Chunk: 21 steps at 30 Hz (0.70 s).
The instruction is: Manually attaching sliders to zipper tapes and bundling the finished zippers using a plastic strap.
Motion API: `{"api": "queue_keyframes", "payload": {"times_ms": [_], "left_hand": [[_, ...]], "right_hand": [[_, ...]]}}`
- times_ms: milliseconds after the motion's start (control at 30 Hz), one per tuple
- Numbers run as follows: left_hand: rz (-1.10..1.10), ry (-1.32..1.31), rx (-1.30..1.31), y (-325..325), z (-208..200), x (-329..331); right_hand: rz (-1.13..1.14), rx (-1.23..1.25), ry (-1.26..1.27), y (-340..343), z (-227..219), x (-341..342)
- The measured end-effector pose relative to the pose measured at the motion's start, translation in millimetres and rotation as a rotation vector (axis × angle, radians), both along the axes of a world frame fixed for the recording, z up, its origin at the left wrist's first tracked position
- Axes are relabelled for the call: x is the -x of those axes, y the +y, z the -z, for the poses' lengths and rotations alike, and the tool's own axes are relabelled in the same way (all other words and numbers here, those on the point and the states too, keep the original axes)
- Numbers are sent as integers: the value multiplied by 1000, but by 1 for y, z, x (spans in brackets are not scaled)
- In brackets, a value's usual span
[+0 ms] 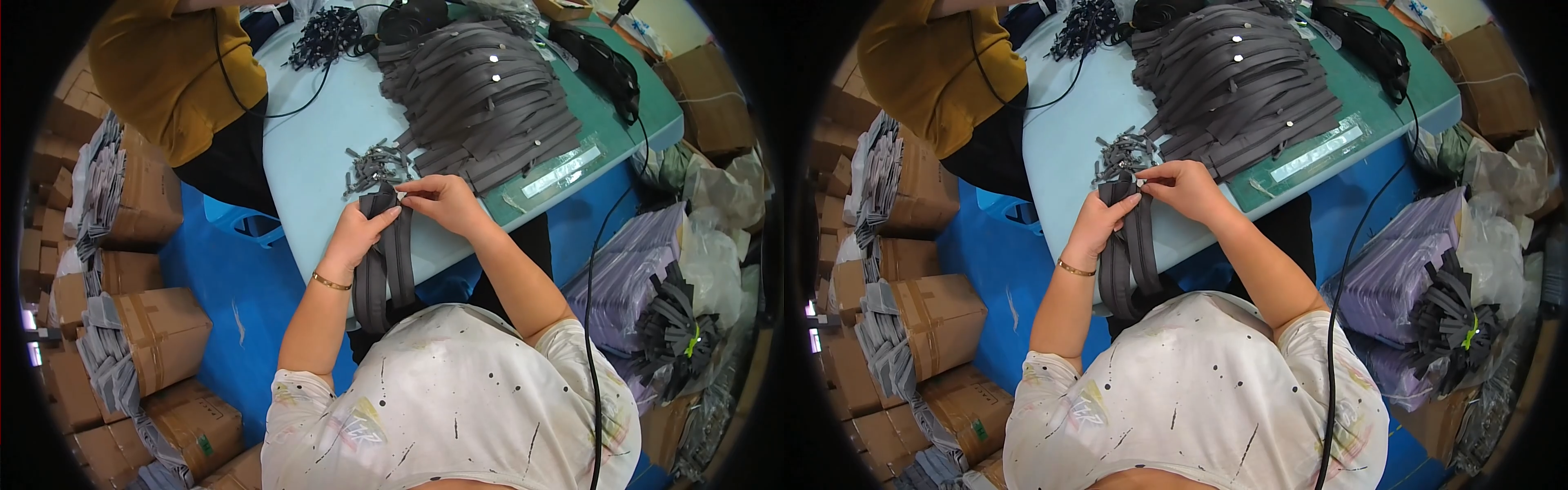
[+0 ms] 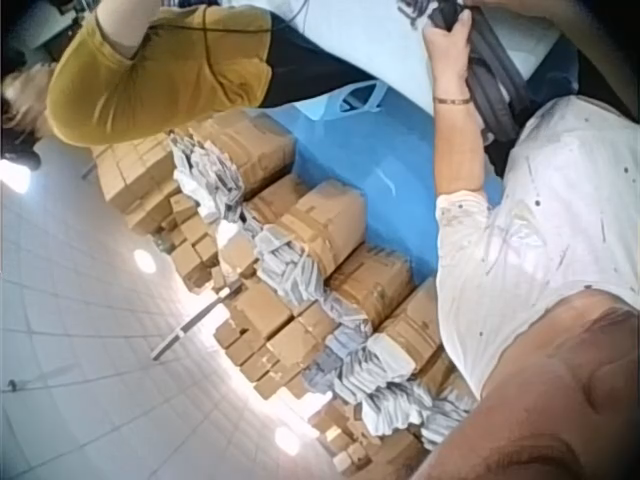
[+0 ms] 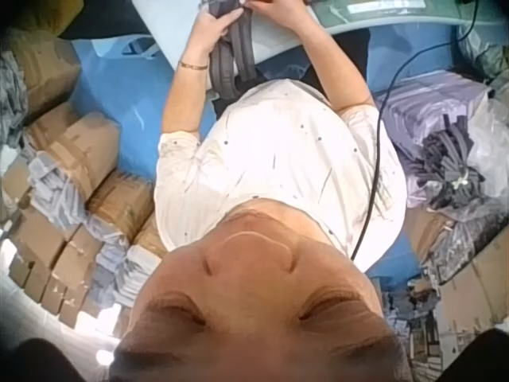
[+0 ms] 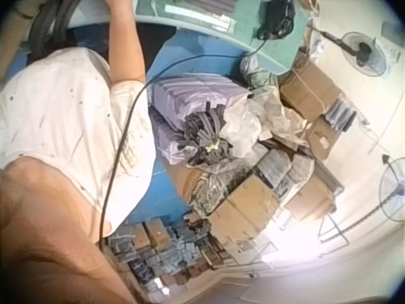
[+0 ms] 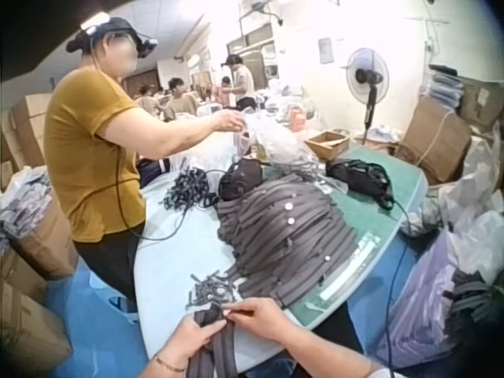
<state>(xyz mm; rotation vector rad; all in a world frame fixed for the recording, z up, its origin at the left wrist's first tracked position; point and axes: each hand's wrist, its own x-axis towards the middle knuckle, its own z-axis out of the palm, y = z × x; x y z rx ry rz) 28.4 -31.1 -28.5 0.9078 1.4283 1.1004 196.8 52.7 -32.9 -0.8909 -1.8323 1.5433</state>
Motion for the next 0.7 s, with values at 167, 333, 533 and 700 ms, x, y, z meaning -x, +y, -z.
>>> {"api": "queue_keyframes", "payload": {"times_ms": [167,333,533,700], "left_hand": [[-4,-83,41,-1,-4,2],[-3,-95,44,-1,-3,2],[-20,-98,33,0,1,2],[-22,-75,15,0,2,1]], "right_hand": [[-24,108,52,1,-3,1],[-42,126,53,2,1,1],[-59,144,75,4,3,1],[-48,149,32,5,2,1]]}}
